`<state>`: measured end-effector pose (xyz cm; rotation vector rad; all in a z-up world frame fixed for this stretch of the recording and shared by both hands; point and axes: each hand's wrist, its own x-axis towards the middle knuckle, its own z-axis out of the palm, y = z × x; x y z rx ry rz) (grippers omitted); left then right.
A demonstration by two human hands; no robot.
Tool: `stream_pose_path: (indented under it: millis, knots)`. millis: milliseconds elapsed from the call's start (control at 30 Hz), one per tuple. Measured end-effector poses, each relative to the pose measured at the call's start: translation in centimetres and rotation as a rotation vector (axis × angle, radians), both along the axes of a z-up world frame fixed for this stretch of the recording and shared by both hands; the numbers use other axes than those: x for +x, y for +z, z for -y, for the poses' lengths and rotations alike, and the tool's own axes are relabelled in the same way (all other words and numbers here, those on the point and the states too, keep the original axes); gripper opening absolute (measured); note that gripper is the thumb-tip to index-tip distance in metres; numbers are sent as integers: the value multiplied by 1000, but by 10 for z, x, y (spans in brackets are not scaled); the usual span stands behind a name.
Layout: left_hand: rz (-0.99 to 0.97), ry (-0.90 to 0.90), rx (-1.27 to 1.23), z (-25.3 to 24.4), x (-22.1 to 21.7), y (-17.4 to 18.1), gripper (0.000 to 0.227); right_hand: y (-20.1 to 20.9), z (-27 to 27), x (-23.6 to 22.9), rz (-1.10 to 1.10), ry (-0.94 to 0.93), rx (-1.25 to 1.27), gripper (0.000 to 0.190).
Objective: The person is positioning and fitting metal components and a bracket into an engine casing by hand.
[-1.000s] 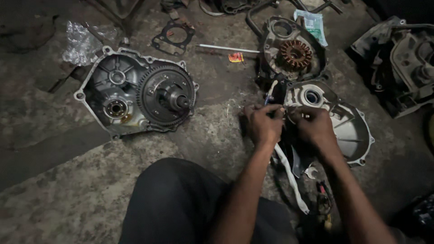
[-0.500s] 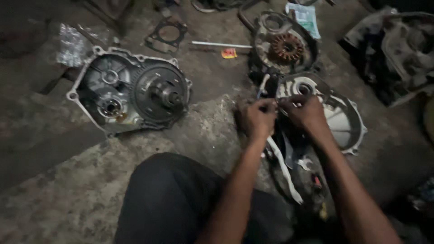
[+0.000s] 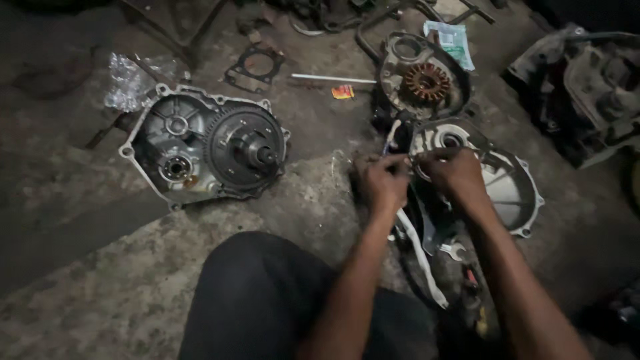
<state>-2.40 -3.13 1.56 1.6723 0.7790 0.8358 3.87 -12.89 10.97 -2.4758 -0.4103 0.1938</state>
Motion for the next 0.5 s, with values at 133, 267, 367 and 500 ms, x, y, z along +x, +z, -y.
stream_pose_path:
  millis: [133,267,367,500]
  knots:
    - [-21,-96,-168,-7,-5,15,14,-15,0,-13,143,-22,57,26]
    - [-39,-54,-117,-7,-6,8,17,-24,-4,-14,118,-80,103,29]
    - [-47,-70,-129,-6,-3,6,19,-21,-3,-7,54,-37,98,32]
    - [-111,-79,-83,-7,1,0,16,-13,-15,-14,117,-84,17,35]
